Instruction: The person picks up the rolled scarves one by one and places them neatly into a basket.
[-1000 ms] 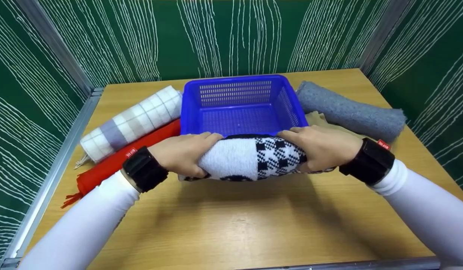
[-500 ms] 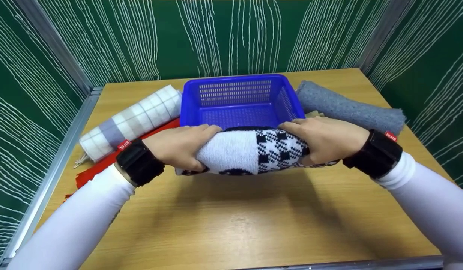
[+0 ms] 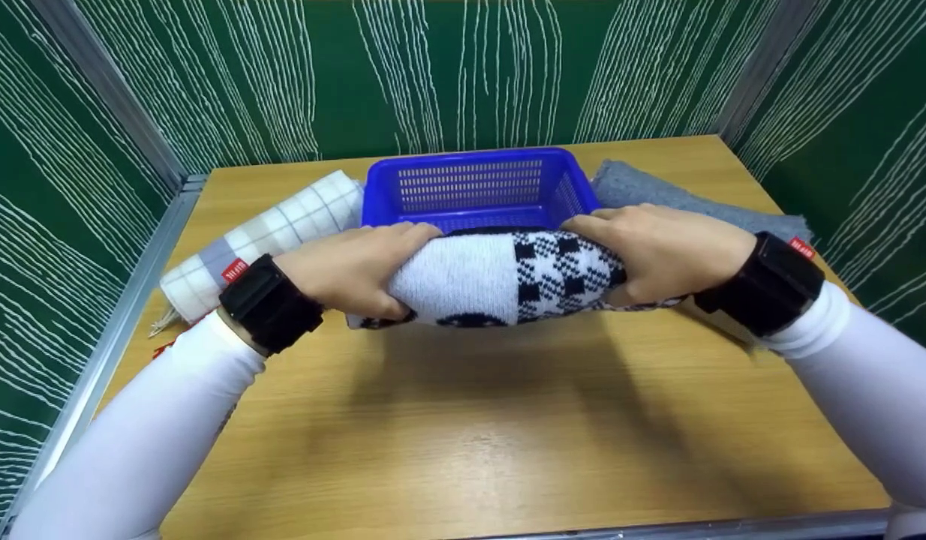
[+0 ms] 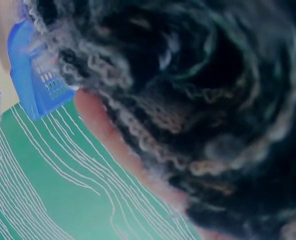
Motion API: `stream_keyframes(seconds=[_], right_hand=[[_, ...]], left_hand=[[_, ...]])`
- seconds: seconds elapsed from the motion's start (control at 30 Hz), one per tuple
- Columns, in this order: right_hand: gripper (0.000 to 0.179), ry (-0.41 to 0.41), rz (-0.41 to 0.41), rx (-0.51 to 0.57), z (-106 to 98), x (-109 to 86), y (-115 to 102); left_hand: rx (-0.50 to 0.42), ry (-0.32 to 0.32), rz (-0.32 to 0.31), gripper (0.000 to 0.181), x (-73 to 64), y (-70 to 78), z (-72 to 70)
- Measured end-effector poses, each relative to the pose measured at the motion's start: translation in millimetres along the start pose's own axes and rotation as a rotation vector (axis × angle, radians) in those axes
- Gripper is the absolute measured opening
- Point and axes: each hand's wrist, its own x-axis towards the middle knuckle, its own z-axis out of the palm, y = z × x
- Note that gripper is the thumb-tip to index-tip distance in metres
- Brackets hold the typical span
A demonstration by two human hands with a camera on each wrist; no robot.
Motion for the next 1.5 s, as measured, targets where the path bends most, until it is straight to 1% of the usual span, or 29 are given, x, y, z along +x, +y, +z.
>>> stream_keyframes(seconds=[0.17,0.43,0.57,0.73,0.8,0.9,1.03,1.2,1.37,1.5], right_hand=[[0.082,0.01,0.013,-0.013,-9,1.4,1],[0.081,0.007,0.025,-0.029,-22,4.7,2],[0.081,0.016,0.034,-0.034,-28,6.4,3],[0.085,0.023,0.051,-0.044,-33,8.8,5],[0.086,0.022,0.052,-0.043,-34,10.1,6],[0.082,0.021,0.046,-0.026,-36,12.1,8],[0.081,0.007,0.056,-0.005,-40,14.8,10],[0.08,0.005,0.067,-0.009,-44,19.1,12],[0.084,0.001,0.077,-0.019,-47,23.1,16],[0.089,-0.009,0.101,-0.008,-49,27.5,18]], left_hand=[[0.005,0.011,-0.017,0.086,2.0,0.0,-9.5],[-0.001,0.006,-0.03,0.085,5.4,1.4,-24.0],[-0.011,0.002,-0.046,0.087,6.8,2.0,-30.2],[-0.009,0.001,-0.059,0.087,9.0,1.1,-37.1],[-0.002,0.002,-0.057,0.086,10.2,0.4,-39.4],[0.006,0.006,-0.055,0.084,12.1,-0.5,-42.3],[-0.002,0.004,-0.074,0.085,14.1,-1.3,-45.6],[-0.004,0.005,-0.094,0.088,17.0,-3.2,-50.1],[-0.018,0.016,-0.083,0.086,21.3,-6.3,-53.2],[-0.03,0.017,-0.091,0.085,24.2,-9.0,-54.4]])
